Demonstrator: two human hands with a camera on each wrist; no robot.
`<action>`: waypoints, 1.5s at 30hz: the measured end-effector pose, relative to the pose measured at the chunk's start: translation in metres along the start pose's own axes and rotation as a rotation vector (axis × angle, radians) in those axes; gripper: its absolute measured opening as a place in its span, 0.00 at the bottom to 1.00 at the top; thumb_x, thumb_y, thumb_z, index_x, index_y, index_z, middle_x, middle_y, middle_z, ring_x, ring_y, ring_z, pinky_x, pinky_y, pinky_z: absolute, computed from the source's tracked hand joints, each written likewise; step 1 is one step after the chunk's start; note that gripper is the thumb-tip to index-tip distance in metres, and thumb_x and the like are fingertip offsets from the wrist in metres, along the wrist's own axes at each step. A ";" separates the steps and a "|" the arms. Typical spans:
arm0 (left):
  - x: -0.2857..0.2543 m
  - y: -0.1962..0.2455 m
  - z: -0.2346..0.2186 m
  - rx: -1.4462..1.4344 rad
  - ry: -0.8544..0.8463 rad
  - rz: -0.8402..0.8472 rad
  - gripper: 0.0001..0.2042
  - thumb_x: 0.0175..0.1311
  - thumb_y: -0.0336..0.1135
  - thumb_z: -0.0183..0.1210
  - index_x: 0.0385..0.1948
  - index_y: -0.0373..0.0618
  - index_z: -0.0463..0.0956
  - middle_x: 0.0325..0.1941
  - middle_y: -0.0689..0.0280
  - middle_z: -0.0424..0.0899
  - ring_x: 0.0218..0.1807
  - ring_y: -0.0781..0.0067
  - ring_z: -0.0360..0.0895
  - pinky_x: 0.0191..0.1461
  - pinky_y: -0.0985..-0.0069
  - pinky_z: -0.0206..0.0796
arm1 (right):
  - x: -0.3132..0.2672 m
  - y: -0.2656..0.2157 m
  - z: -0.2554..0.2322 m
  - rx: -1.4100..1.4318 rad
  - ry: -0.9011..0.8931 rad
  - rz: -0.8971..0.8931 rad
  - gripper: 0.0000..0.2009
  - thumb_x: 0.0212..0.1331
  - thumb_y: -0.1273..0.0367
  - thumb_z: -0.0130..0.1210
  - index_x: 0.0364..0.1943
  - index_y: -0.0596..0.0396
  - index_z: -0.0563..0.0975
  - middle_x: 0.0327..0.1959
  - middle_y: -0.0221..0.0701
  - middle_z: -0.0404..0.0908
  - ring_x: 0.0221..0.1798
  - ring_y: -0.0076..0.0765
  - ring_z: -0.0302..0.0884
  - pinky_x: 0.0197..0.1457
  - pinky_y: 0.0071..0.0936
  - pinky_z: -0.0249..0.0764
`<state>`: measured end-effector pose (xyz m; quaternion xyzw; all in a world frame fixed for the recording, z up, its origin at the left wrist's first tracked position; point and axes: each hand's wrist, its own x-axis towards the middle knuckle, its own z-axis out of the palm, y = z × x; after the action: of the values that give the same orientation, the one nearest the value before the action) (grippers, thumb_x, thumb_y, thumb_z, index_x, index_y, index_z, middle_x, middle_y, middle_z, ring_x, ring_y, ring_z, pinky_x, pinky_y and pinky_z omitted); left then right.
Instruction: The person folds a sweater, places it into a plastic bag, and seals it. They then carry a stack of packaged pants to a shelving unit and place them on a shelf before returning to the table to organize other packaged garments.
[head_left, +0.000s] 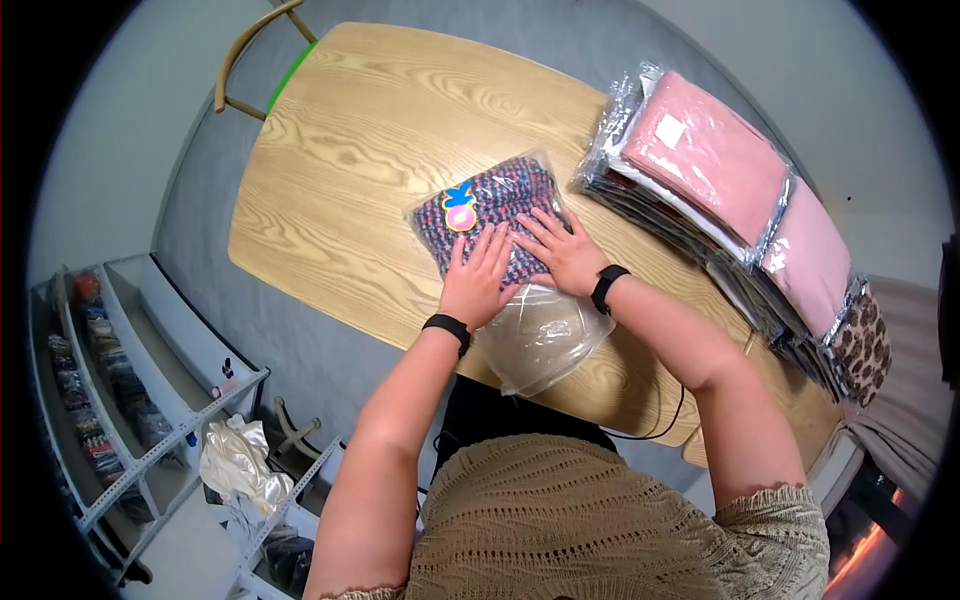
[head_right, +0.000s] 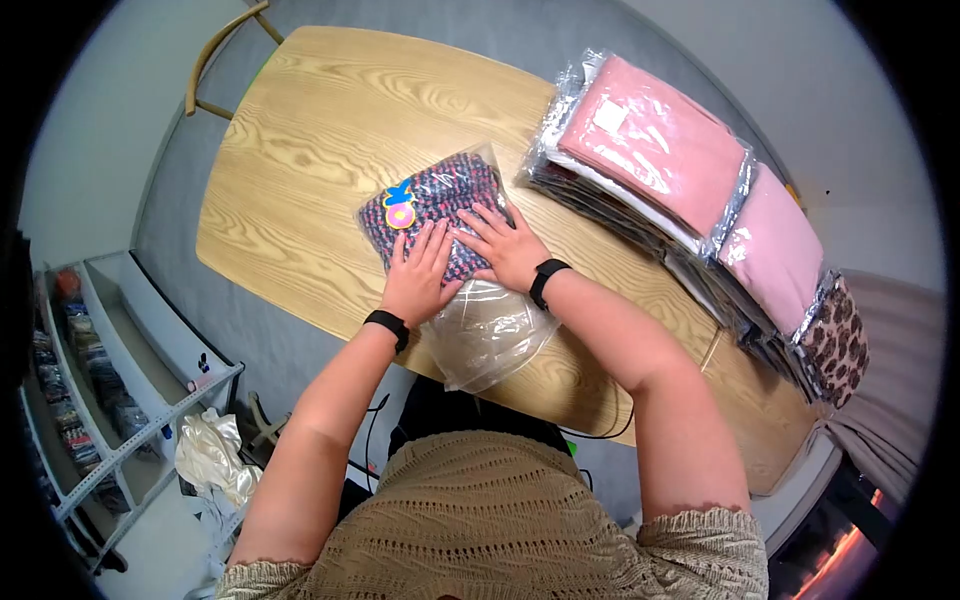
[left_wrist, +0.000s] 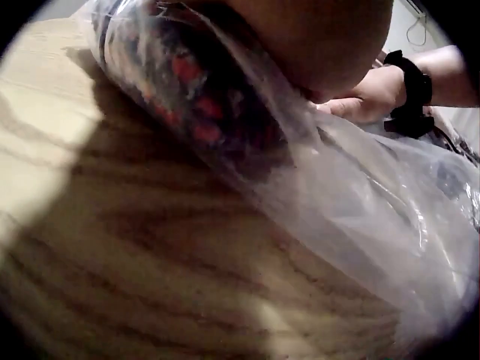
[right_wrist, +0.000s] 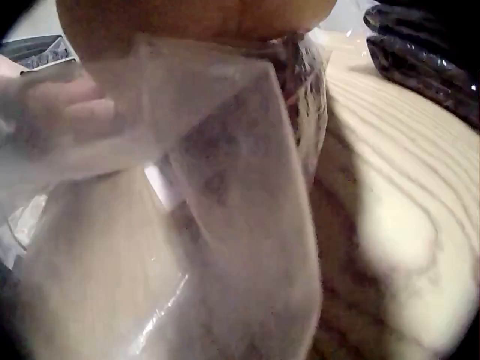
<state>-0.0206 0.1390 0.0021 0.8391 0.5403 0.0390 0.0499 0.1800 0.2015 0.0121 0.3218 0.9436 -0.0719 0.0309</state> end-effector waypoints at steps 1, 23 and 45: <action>0.000 0.001 0.005 0.012 -0.011 -0.006 0.36 0.55 0.57 0.54 0.64 0.45 0.59 0.71 0.63 0.54 0.72 0.67 0.48 0.70 0.51 0.40 | 0.002 0.002 0.006 0.010 0.000 0.002 0.38 0.49 0.45 0.54 0.66 0.37 0.58 0.71 0.28 0.50 0.73 0.38 0.44 0.71 0.53 0.42; -0.106 0.005 -0.014 -1.035 0.015 -0.660 0.12 0.60 0.38 0.58 0.35 0.37 0.73 0.29 0.64 0.77 0.30 0.72 0.71 0.38 0.75 0.65 | -0.133 0.012 0.030 1.364 -0.036 0.909 0.15 0.64 0.61 0.50 0.45 0.57 0.75 0.38 0.26 0.79 0.41 0.23 0.72 0.47 0.19 0.67; -0.164 -0.007 0.014 -1.539 -0.412 -0.934 0.25 0.65 0.56 0.48 0.53 0.45 0.70 0.52 0.64 0.77 0.54 0.72 0.73 0.55 0.73 0.64 | -0.197 -0.019 0.053 1.587 0.068 1.005 0.14 0.60 0.58 0.55 0.32 0.56 0.77 0.28 0.24 0.77 0.32 0.16 0.70 0.38 0.15 0.67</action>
<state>-0.0928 -0.0082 -0.0144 0.2619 0.6295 0.2132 0.6998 0.3250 0.0597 -0.0179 0.6205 0.3696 -0.6628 -0.1976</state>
